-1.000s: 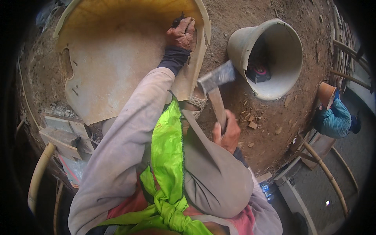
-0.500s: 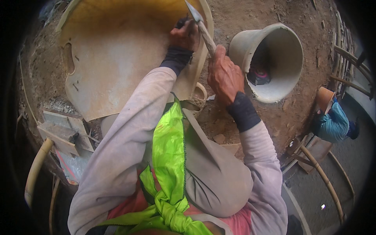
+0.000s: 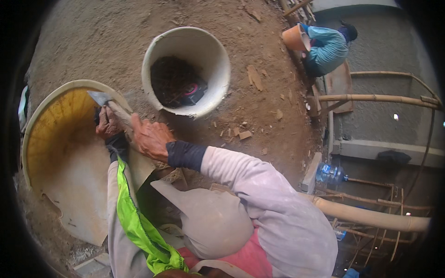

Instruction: The person sits on the ground and uses a hammer and nails to repair a large yellow plastic container. They repeatedly hammer nails into the container's rim and body, occasionally retrieving more nails from a nearby white bucket. The task continues until the person stands up and walks away with the container.

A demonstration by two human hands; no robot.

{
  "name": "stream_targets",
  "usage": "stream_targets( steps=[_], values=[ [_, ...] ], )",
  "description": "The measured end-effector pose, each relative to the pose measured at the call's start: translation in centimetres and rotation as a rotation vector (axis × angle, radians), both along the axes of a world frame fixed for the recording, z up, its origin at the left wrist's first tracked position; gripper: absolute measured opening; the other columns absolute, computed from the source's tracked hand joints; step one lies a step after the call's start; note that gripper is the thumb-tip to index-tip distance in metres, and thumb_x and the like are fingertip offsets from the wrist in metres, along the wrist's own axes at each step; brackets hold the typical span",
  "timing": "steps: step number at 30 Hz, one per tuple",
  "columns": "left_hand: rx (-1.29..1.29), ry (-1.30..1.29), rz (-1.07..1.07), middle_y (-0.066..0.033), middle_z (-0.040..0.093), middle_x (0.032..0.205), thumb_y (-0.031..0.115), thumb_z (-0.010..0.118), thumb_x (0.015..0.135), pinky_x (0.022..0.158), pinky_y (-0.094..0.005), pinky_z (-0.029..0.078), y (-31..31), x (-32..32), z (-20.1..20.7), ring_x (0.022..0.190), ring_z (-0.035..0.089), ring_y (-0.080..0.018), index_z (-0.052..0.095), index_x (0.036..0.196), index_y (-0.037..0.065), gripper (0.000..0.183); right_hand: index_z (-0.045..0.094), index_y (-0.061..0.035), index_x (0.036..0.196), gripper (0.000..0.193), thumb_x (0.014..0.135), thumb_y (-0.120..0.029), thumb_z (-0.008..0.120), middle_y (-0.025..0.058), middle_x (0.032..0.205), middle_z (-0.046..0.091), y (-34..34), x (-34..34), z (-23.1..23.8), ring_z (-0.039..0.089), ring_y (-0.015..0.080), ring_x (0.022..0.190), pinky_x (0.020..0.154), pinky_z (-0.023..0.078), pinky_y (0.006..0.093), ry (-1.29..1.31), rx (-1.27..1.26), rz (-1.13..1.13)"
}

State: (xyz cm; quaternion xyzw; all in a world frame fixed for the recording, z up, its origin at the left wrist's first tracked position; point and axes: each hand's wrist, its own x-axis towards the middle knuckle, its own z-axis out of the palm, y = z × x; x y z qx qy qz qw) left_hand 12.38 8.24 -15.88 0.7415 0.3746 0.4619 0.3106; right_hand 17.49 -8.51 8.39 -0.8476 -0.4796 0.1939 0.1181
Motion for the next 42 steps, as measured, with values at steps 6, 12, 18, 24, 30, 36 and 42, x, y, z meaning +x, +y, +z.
stream_targets(
  steps=[6, 12, 18, 24, 30, 36, 42],
  values=[
    [0.02, -0.002, -0.001, -0.0124, 0.078, 0.1, 0.025, 0.071, 0.094, 0.073, -0.0378, 0.059, -0.8, -0.3, 6.9, 0.08, 0.075, -0.0288, 0.078, 0.114, 0.013, 0.025, 0.041, 0.0071, 0.141, 0.055, 0.097, -0.022, 0.057, 0.0306, 0.096, 0.069, -2.2, 0.2, -2.6, 0.07, 0.0493, 0.083, 0.07, 0.056, 0.0583, 0.165, -0.106, -0.121],
    [0.254, 0.224, -0.039, -0.0147, 0.076, 0.099, 0.016, 0.067, 0.094, 0.085, -0.0415, 0.058, -0.7, -1.5, 7.7, 0.099, 0.073, -0.0337, 0.077, 0.104, 0.005, 0.017, 0.041, 0.0024, 0.134, 0.05, 0.093, -0.015, 0.064, 0.0321, 0.094, 0.069, 0.2, -1.5, 1.0, 0.068, 0.051, 0.081, 0.069, 0.055, 0.0568, 0.028, 0.096, -0.071],
    [-0.157, 0.094, 0.017, -0.0169, 0.075, 0.097, 0.014, 0.068, 0.093, 0.084, -0.0436, 0.057, -1.5, -1.0, 9.3, 0.094, 0.071, -0.0371, 0.077, 0.102, 0.004, 0.017, 0.042, -0.0006, 0.132, 0.049, 0.091, -0.015, 0.065, 0.0304, 0.093, 0.069, 2.6, -1.3, 2.8, 0.069, 0.05, 0.082, 0.069, 0.056, 0.0558, -0.049, 0.19, 0.101],
    [0.051, 0.02, 0.109, -0.015, 0.072, 0.09, 0.014, 0.071, 0.088, 0.078, -0.0431, 0.057, -1.9, 0.0, 7.9, 0.084, 0.068, -0.0351, 0.076, 0.097, 0.007, 0.012, 0.043, -0.0016, 0.132, 0.048, 0.091, -0.016, 0.065, 0.027, 0.092, 0.069, 2.7, -0.3, 1.6, 0.07, 0.0476, 0.083, 0.069, 0.056, 0.055, -0.126, -0.055, 0.131],
    [0.016, 0.023, 0.056, -0.0147, 0.074, 0.091, 0.011, 0.07, 0.087, 0.083, -0.0424, 0.056, -0.9, -1.2, 9.2, 0.088, 0.069, -0.0353, 0.075, 0.098, 0.003, 0.015, 0.043, -0.0036, 0.128, 0.042, 0.093, -0.017, 0.062, 0.0284, 0.096, 0.069, 3.0, -2.3, 2.0, 0.07, 0.0471, 0.082, 0.068, 0.056, 0.0541, -0.116, 0.157, 0.098],
    [0.009, 0.037, 0.064, -0.0101, 0.076, 0.087, 0.023, 0.071, 0.093, 0.071, -0.0413, 0.057, -1.2, -1.3, 5.0, 0.077, 0.072, -0.0284, 0.077, 0.097, 0.009, 0.016, 0.045, -0.0022, 0.129, 0.051, 0.086, -0.022, 0.065, 0.0219, 0.089, 0.07, 0.8, 0.3, -0.4, 0.071, 0.0416, 0.076, 0.064, 0.058, 0.0524, 0.095, -0.137, 0.025],
    [0.033, 0.149, 0.004, -0.0088, 0.078, 0.097, 0.027, 0.073, 0.091, 0.071, -0.041, 0.058, -1.0, -0.2, 5.0, 0.079, 0.075, -0.03, 0.079, 0.11, 0.018, 0.022, 0.044, -0.0016, 0.127, 0.044, 0.093, -0.023, 0.061, 0.0249, 0.091, 0.069, -2.1, -0.4, -1.5, 0.07, 0.0465, 0.077, 0.064, 0.057, 0.0559, -0.059, -0.12, -0.054]
  ],
)
